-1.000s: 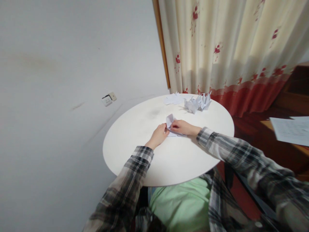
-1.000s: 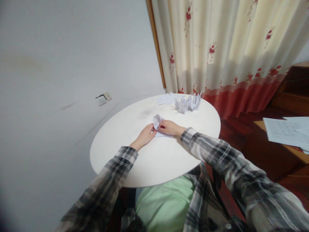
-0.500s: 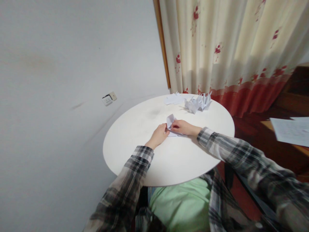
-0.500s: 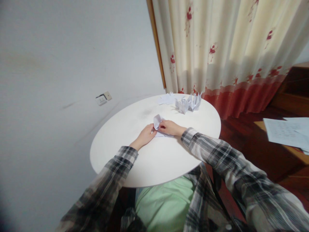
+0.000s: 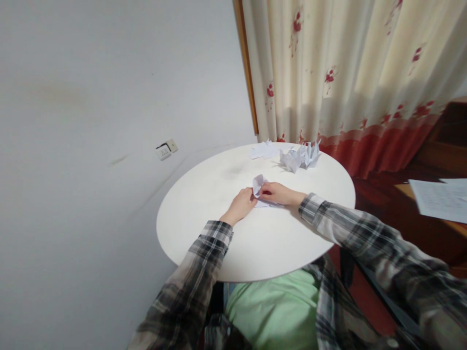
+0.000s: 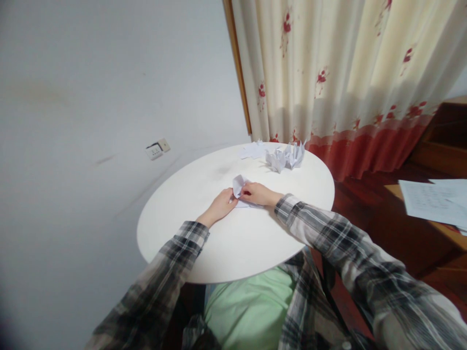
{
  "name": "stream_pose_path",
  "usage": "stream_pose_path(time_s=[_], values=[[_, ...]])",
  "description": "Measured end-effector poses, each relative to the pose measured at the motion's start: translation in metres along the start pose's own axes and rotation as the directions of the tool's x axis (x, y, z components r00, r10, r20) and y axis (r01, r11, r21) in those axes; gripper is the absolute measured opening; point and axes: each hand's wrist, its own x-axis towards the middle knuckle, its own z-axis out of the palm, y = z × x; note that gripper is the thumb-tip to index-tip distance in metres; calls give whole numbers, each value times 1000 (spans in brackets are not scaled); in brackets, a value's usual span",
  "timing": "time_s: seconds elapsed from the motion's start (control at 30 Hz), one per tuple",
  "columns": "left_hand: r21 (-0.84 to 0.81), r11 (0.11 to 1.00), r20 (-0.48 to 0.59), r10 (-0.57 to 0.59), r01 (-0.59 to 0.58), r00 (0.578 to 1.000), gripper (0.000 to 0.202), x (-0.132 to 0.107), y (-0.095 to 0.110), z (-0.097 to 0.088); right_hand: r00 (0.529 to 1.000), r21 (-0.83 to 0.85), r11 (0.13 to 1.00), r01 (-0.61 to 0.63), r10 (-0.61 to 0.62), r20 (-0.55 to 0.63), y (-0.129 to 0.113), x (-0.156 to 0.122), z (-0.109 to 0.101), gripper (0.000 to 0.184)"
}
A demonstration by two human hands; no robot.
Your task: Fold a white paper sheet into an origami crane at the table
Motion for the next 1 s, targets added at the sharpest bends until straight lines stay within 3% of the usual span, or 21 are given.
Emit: stream_pose_path(time_s=[0.37,1.0], values=[[-87,996,-66,3,-9,998,20,-1,9,-4,999,23,999,-34,34,-1,-3,0,-1,26],[-154,985,1,-74,73,997,23,-2,11,-6,999,87,995,-52,52,6,-11,-2,-4,19]])
